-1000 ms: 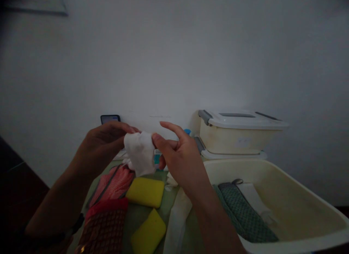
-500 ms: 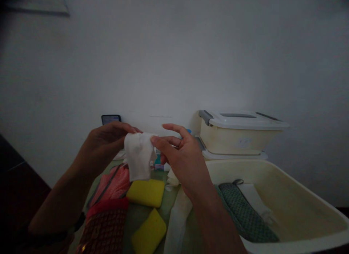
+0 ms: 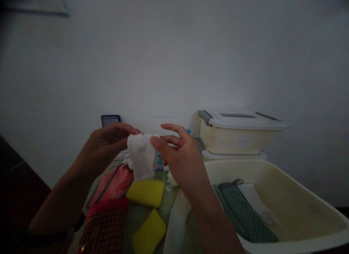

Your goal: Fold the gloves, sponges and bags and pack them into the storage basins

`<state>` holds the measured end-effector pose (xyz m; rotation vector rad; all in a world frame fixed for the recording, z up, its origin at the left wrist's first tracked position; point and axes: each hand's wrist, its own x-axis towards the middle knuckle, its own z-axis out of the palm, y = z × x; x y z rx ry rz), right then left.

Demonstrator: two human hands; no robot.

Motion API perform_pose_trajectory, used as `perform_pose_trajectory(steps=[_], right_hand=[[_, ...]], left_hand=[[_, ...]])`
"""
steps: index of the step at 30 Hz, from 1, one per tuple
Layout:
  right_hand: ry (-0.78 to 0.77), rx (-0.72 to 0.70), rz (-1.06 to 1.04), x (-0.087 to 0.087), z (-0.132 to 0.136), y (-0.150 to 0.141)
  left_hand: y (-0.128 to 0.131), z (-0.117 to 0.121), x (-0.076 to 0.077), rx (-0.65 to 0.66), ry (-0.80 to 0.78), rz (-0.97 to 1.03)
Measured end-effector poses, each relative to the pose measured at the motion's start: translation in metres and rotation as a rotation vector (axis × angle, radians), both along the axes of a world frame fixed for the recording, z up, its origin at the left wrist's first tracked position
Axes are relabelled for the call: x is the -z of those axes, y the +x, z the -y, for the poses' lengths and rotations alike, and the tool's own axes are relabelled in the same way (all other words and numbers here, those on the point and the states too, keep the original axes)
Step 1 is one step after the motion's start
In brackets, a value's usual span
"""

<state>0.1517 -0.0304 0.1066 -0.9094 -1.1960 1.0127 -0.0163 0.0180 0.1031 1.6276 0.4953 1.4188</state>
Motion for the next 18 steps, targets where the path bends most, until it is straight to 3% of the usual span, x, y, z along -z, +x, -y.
perform_pose_trajectory(steps=[8, 14, 18], right_hand=[[0.108, 0.057, 0.06, 0.0054, -0.0039, -0.0012], [0.11, -0.033, 0.183, 0.0068, -0.0017, 0.0007], [0.12, 0.015, 0.23, 0.0069, -0.0018, 0.0001]], left_hand=[[0.0015, 0.0022, 0.0009, 0.074, -0.07, -0.026], [0.0006, 0.0028, -0.0002, 0.11, -0.112, 0.011], [-0.0012, 0.0027, 0.0001, 0.181, -0.182, 0.007]])
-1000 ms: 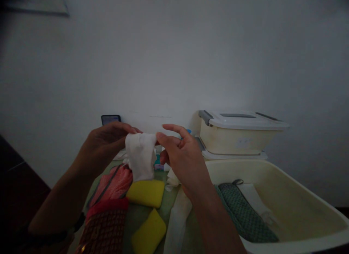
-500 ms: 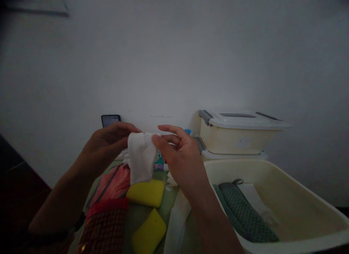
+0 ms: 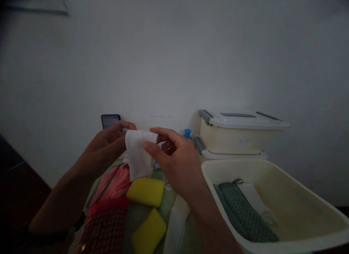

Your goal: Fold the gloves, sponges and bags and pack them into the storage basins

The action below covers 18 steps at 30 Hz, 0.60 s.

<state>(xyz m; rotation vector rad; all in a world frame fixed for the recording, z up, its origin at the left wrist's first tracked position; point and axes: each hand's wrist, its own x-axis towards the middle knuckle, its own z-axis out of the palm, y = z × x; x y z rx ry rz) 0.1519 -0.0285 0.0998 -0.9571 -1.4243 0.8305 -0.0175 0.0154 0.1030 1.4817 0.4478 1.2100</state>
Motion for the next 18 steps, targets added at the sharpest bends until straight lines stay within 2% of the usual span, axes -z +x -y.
perform_pose_trajectory(steps=[11, 14, 18], right_hand=[[0.056, 0.124, 0.079, 0.0003, -0.0011, -0.0007], [0.062, 0.169, 0.106, 0.0001, -0.0004, -0.0015], [0.085, 0.196, 0.14, 0.0012, -0.0012, -0.0026]], left_hand=[[-0.0004, -0.0044, 0.0026, 0.069, -0.117, 0.017], [-0.0037, -0.0054, 0.0031, 0.13, -0.155, 0.039], [-0.0081, -0.0044, 0.0044, 0.162, -0.144, -0.051]])
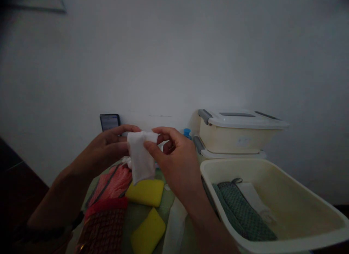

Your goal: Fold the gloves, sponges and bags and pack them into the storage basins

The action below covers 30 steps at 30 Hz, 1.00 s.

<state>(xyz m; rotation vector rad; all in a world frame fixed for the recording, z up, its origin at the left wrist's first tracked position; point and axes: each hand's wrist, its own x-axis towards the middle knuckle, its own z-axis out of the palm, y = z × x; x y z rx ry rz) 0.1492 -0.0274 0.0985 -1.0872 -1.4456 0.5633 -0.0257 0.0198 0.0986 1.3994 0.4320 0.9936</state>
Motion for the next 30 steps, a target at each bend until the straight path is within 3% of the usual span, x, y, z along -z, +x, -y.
perform_pose_trajectory(steps=[7, 14, 19, 26, 30], right_hand=[[0.013, 0.026, 0.061, 0.0023, -0.0025, 0.0019], [0.002, -0.099, -0.033, 0.0046, -0.0025, -0.0018], [0.03, 0.004, -0.002, 0.004, -0.0016, -0.004], [0.047, 0.011, 0.143, 0.0014, 0.0012, -0.0042], [0.036, 0.05, 0.111, 0.0016, 0.0, -0.0033]], left_hand=[[-0.0008, -0.0017, 0.0004, 0.009, 0.03, -0.012], [0.0001, 0.0012, 0.0001, 0.014, 0.098, 0.05], [0.005, 0.0042, -0.001, 0.045, 0.102, -0.007], [0.0019, 0.0051, -0.0035, 0.016, 0.078, -0.107], [0.0035, 0.0071, -0.0041, 0.037, 0.044, -0.144]])
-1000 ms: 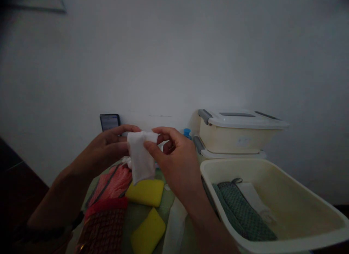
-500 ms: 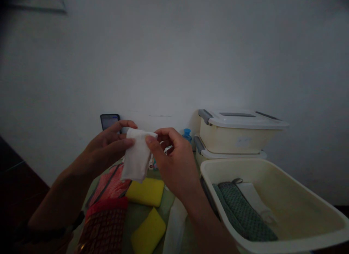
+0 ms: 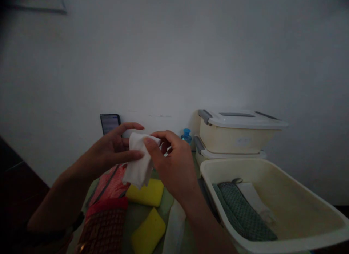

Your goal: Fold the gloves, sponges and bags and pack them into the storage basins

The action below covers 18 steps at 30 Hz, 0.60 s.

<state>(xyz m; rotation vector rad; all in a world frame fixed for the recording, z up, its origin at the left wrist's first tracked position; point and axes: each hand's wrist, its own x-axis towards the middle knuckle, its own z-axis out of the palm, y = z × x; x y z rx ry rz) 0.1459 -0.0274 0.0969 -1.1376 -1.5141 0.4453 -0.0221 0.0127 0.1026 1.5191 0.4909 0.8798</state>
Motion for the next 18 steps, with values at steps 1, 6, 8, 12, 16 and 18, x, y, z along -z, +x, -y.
perform_pose_trajectory(steps=[1, 6, 8, 12, 16, 18], right_hand=[[-0.002, 0.003, -0.025, 0.0, -0.001, 0.0], [-0.004, 0.003, -0.142, 0.001, -0.002, -0.001], [-0.007, -0.023, -0.211, 0.001, -0.003, -0.002], [-0.001, -0.099, -0.358, 0.004, -0.005, -0.005], [0.004, -0.165, -0.411, 0.006, -0.008, -0.005], [-0.011, -0.177, -0.363, 0.005, -0.007, -0.004]], left_hand=[[0.002, 0.0, 0.001, 0.012, -0.012, -0.017], [0.009, -0.002, 0.007, 0.013, -0.044, -0.05], [0.008, -0.004, 0.008, -0.006, -0.041, -0.056], [0.001, -0.002, 0.006, 0.038, 0.06, -0.038], [-0.002, 0.0, 0.005, 0.071, 0.168, -0.029], [0.0, -0.001, 0.005, 0.035, 0.205, -0.029]])
